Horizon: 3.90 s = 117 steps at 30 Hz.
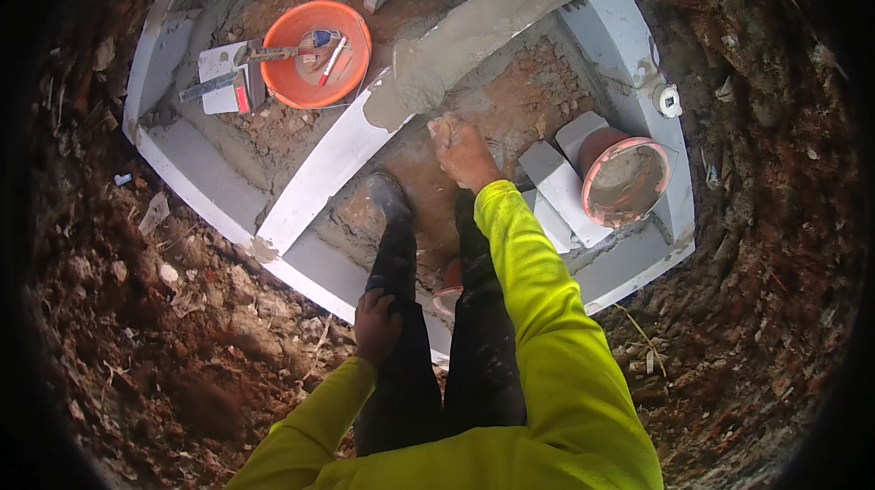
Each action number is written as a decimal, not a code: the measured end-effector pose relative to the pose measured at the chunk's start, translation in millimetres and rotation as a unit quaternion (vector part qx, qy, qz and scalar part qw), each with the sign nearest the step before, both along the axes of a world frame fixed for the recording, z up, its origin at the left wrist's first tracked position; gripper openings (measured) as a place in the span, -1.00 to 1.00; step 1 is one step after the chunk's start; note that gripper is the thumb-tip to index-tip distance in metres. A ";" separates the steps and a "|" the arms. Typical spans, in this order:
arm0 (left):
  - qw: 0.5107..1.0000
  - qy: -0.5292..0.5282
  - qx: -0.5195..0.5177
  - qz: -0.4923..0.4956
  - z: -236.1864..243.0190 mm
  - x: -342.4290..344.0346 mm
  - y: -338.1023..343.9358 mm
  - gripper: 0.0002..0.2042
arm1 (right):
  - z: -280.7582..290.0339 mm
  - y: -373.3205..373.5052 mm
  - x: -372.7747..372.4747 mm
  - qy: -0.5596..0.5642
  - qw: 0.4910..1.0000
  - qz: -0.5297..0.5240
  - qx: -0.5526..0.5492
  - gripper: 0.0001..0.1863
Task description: The person measures and cuts white aerated concrete blocks using a hand saw and a metal ruler. They apply mortar to the blocks and place them into a foundation trench, adjusting the position with a hammer and trowel to ensure alignment.
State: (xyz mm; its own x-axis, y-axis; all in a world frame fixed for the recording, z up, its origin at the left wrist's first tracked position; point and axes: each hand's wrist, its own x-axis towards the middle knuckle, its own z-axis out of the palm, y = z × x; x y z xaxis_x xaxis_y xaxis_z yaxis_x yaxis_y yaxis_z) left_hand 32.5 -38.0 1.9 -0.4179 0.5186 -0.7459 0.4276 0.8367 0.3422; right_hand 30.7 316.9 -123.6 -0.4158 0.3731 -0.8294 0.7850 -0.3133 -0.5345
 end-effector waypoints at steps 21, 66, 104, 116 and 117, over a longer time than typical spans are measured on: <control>0.996 0.020 0.064 -0.062 -0.8 -24.4 -19.5 -0.64 | 68.9 -93.1 207.4 -0.076 0.953 -0.102 0.276 -0.74; 0.325 0.868 0.137 0.348 689.6 24.1 -248.7 -0.62 | 520.2 -98.5 -128.9 0.460 0.591 0.537 0.388 -0.32; -0.039 0.932 -0.295 0.208 939.6 94.0 -436.4 -0.35 | 1126.9 -683.5 -112.6 0.852 -0.108 0.272 0.434 0.08; -0.049 0.939 -0.297 0.166 940.1 86.0 -438.4 -0.38 | 1116.6 -552.0 -160.8 0.884 -0.179 0.286 0.322 -0.08; -0.048 0.943 -0.292 0.153 940.6 84.5 -437.6 -0.38 | 1109.4 -544.8 -156.9 0.885 -0.168 0.278 0.334 -0.06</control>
